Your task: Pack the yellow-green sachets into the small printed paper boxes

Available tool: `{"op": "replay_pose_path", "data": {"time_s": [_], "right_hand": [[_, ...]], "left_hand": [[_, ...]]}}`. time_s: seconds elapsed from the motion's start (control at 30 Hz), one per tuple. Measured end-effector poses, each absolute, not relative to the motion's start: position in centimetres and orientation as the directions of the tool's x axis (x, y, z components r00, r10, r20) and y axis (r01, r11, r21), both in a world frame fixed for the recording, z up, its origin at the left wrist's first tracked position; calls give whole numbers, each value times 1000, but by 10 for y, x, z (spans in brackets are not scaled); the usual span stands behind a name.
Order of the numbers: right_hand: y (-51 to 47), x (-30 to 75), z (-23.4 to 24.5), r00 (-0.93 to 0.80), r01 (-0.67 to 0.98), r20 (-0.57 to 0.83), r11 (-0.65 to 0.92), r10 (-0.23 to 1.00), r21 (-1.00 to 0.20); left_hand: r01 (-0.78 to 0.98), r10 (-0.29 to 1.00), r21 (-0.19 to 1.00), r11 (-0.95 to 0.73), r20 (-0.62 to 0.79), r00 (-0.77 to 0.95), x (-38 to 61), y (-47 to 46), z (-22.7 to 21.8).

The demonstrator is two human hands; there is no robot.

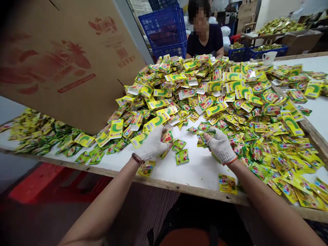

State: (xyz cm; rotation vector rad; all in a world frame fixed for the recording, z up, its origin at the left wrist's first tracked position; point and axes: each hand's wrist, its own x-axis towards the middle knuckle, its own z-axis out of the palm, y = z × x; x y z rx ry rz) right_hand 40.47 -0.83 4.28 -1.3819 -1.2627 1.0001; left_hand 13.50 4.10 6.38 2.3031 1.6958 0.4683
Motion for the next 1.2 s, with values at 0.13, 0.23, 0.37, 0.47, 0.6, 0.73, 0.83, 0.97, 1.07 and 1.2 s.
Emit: {"op": "replay_pose_path", "data": {"time_s": [0.13,0.23,0.37,0.47,0.6,0.73,0.83,0.97,1.07,1.2], "right_hand": [[-7,406,44,235,202,91,43,968,-978],[-2,415,41,284,317,169,75,944,-946],[2,426,41,251,422,246,123,936,-898],[2,429,42,177,475,252,142,952,-869],[2,429,39,36,540,221,167,975,-825],[1,422,36,35,728,319,195,947,-658],[-2,412,38,-37,891,442,230,896,-392],[-7,409,48,-156,923,418,283,895,-261],[-9,419,54,-163,845,342,310,926,-435],[-8,430,50,-151,712,276,298,949,-636]], "left_hand": [[779,879,411,-474,166,447,199,25,52],[675,807,446,-588,267,527,231,25,38],[618,817,541,-570,300,492,238,33,27],[655,821,499,-568,286,494,230,35,26],[670,761,362,-648,274,588,224,30,32],[661,761,378,-649,313,568,231,21,28],[662,789,431,-614,380,484,239,15,18],[680,774,386,-624,428,467,241,14,10],[711,759,310,-631,436,483,235,19,13],[697,718,257,-670,464,519,228,24,15]]}}
